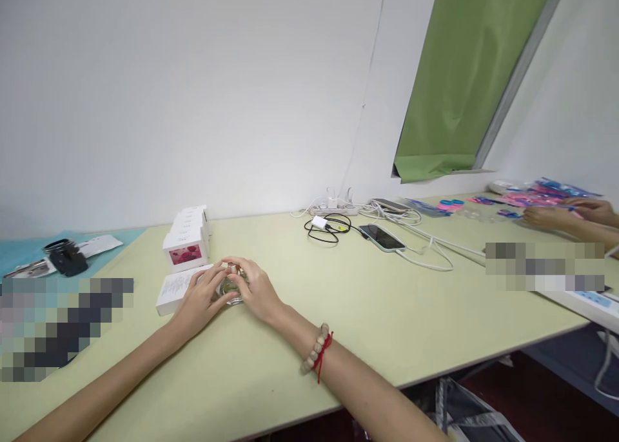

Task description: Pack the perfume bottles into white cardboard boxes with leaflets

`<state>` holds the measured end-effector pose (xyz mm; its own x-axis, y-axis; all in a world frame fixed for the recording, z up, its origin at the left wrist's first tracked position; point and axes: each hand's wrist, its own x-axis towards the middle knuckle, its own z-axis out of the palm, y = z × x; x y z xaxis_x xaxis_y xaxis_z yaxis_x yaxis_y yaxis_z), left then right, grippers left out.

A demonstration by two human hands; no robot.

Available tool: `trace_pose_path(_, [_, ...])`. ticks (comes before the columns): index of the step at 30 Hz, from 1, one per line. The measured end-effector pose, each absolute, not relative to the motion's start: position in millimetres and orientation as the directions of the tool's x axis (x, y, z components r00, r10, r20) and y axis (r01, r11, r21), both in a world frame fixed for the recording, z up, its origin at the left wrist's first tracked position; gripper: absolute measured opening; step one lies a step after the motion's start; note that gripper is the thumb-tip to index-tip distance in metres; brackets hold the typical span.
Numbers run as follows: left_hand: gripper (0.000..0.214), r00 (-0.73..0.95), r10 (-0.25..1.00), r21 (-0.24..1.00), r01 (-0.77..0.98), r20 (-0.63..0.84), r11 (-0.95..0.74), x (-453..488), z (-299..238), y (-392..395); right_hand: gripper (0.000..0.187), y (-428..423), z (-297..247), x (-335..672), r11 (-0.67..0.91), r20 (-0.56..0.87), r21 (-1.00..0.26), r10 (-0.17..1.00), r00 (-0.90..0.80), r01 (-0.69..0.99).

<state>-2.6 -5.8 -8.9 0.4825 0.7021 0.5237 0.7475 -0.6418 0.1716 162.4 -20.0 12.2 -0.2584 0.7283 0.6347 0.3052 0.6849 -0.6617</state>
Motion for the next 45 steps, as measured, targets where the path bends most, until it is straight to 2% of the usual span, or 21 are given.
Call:
trace_pose_path(4, [0.039,0.478,0.706,0.178,0.749,0.522,-0.639,-4.5,-11.4,-3.9,0.032,-21.4,13.2,163.1,0.724,0.658,-0.603,0.689,-0.303,0.334])
trace_pose_path(9, [0.043,0.478,0.691,0.197,0.727,0.542,-0.658,-4.4,-9.7,-4.5,0.034,-20.2,11.4,160.7,0.656,0.611,-0.702,0.754,-0.239,0.275])
trace_pose_path(12, [0.041,0.487,0.694,0.231,0.704,0.530,-0.671,-3.6,-7.2,-6.0,0.034,-20.8,11.0,160.7,0.651,0.608,-0.713,0.759,-0.231,0.261])
trace_pose_path(19, [0.036,0.500,0.685,0.253,0.678,0.530,-0.690,-3.2,-4.4,-8.3,0.031,-23.6,17.2,166.6,0.759,0.667,-0.518,0.647,-0.369,0.394])
trace_pose_path(22, [0.034,0.514,0.689,0.246,0.681,0.512,-0.690,-3.3,-1.7,-10.8,0.029,-20.4,19.5,167.8,0.730,0.690,-0.602,0.680,-0.248,0.324])
trace_pose_path(25, [0.032,0.540,0.687,0.234,0.677,0.486,-0.698,-3.1,-0.2,-13.2,0.029,-15.6,19.3,169.0,0.634,0.630,-0.736,0.770,-0.104,0.237])
trace_pose_path(29, [0.032,0.522,0.693,0.220,0.697,0.498,-0.683,-2.7,-2.6,-13.1,0.028,-10.7,15.2,169.4,0.582,0.552,-0.777,0.813,-0.184,0.241])
trace_pose_path(35, [0.031,0.491,0.708,0.200,0.732,0.507,-0.651,-2.0,-4.6,-12.3,0.030,4.4,1.2,174.5,0.490,0.461,-0.843,0.871,-0.172,0.222])
trace_pose_path(41, [0.026,0.458,0.721,0.200,0.755,0.521,-0.624,-1.9,-3.1,-14.7,0.026,23.7,-18.8,187.8,0.420,0.345,-0.847,0.901,-0.263,0.326])
trace_pose_path(45, [0.023,0.454,0.711,0.173,0.766,0.537,-0.619,-1.8,-3.2,-15.1,0.035,26.5,-20.8,189.1,0.426,0.341,-0.843,0.896,-0.285,0.329])
